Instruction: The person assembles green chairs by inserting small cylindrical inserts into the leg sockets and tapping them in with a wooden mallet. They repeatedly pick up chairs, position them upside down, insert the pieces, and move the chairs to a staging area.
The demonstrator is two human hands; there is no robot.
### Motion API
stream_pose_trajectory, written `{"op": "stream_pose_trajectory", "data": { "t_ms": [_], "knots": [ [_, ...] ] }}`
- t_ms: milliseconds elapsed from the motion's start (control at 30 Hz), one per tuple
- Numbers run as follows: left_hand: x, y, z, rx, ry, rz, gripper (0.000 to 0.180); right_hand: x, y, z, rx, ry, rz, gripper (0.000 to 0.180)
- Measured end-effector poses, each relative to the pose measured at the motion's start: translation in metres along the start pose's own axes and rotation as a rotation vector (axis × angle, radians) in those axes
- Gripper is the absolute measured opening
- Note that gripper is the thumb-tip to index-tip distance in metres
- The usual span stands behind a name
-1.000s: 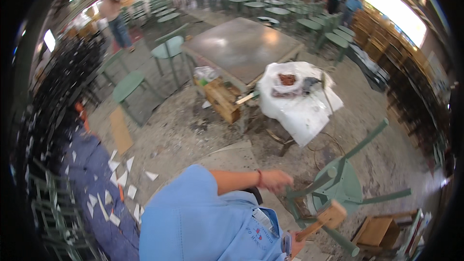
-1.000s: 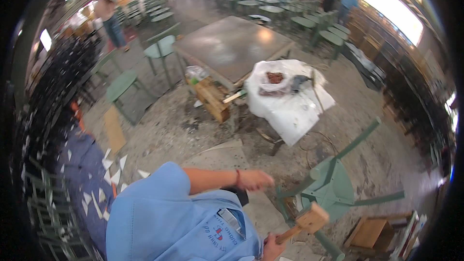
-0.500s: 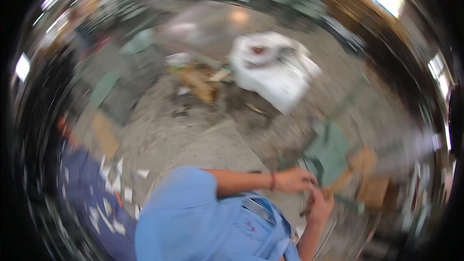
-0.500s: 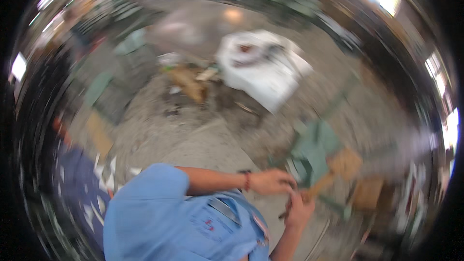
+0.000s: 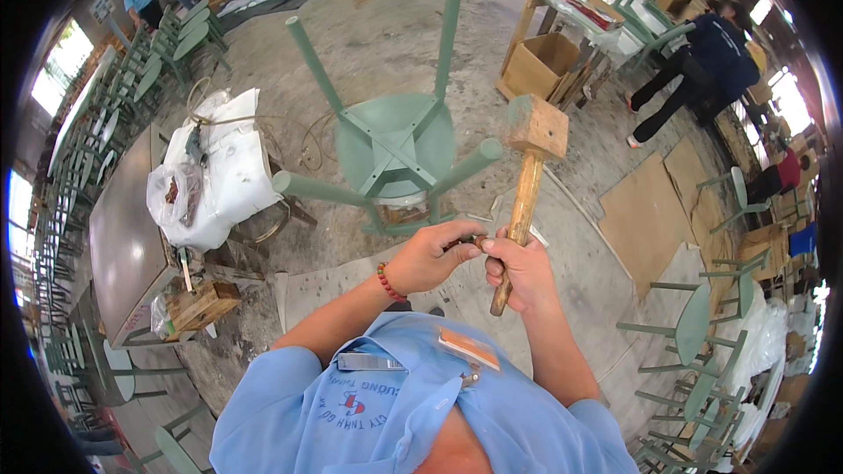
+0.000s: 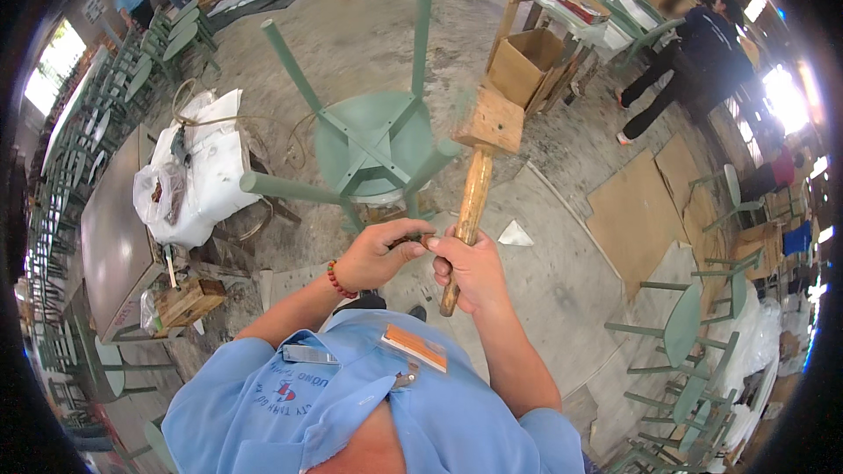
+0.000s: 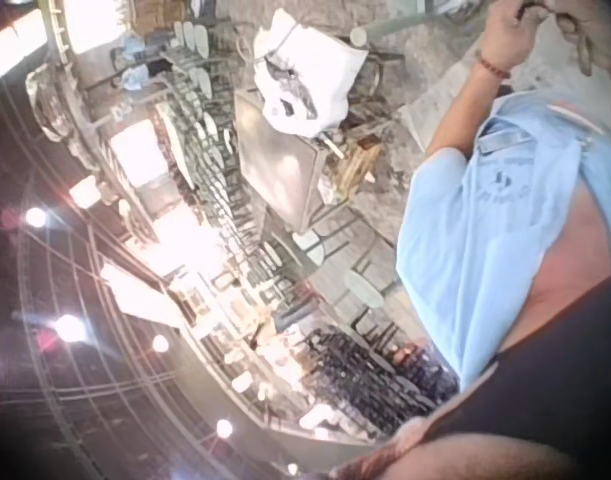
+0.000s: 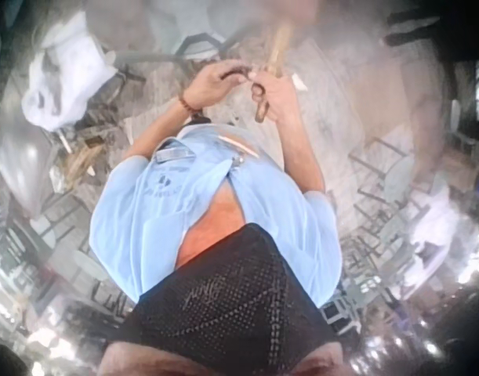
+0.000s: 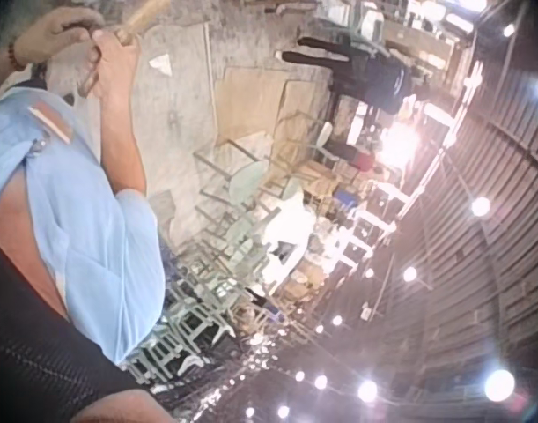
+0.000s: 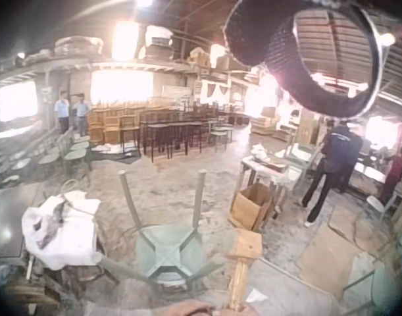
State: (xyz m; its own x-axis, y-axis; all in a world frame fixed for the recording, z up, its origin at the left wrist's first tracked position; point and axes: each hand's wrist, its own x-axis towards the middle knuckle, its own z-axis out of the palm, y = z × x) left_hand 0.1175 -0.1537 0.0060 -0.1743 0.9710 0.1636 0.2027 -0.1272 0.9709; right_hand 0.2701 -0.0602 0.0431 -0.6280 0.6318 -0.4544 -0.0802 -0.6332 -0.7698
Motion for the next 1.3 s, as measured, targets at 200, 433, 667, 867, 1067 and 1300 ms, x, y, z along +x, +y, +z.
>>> {"op": "stream_pose_trajectory", "data": {
  "t_ms": [200,433,667,867,1067,1300],
  "knots": [
    [0.038,-0.017,-0.002,0.117,0.086,0.174,0.024,-0.004,0.003,-0.027,-0.087,0.131,-0.099,0.024],
    [0.131,-0.033,-0.045,-0.062,0.173,-0.146,0.027,-0.024,-0.007,-0.051,-0.276,0.196,-0.344,0.028],
    [0.156,-0.048,-0.046,-0.259,-0.074,-0.240,0.034,-0.043,0.031,-0.067,-0.421,0.226,-0.429,0.048],
    [0.154,-0.047,-0.048,-0.236,-0.113,-0.242,0.032,-0.045,0.014,-0.065,-0.628,0.228,-0.408,0.051],
    [0.156,-0.051,-0.049,-0.161,-0.142,-0.190,0.033,-0.043,-0.028,-0.058,-0.851,0.252,-0.368,0.052],
    [0.155,-0.053,-0.045,-0.083,-0.106,-0.164,0.029,-0.038,-0.070,-0.047,-1.195,0.254,-0.346,0.051]
  ]
}}
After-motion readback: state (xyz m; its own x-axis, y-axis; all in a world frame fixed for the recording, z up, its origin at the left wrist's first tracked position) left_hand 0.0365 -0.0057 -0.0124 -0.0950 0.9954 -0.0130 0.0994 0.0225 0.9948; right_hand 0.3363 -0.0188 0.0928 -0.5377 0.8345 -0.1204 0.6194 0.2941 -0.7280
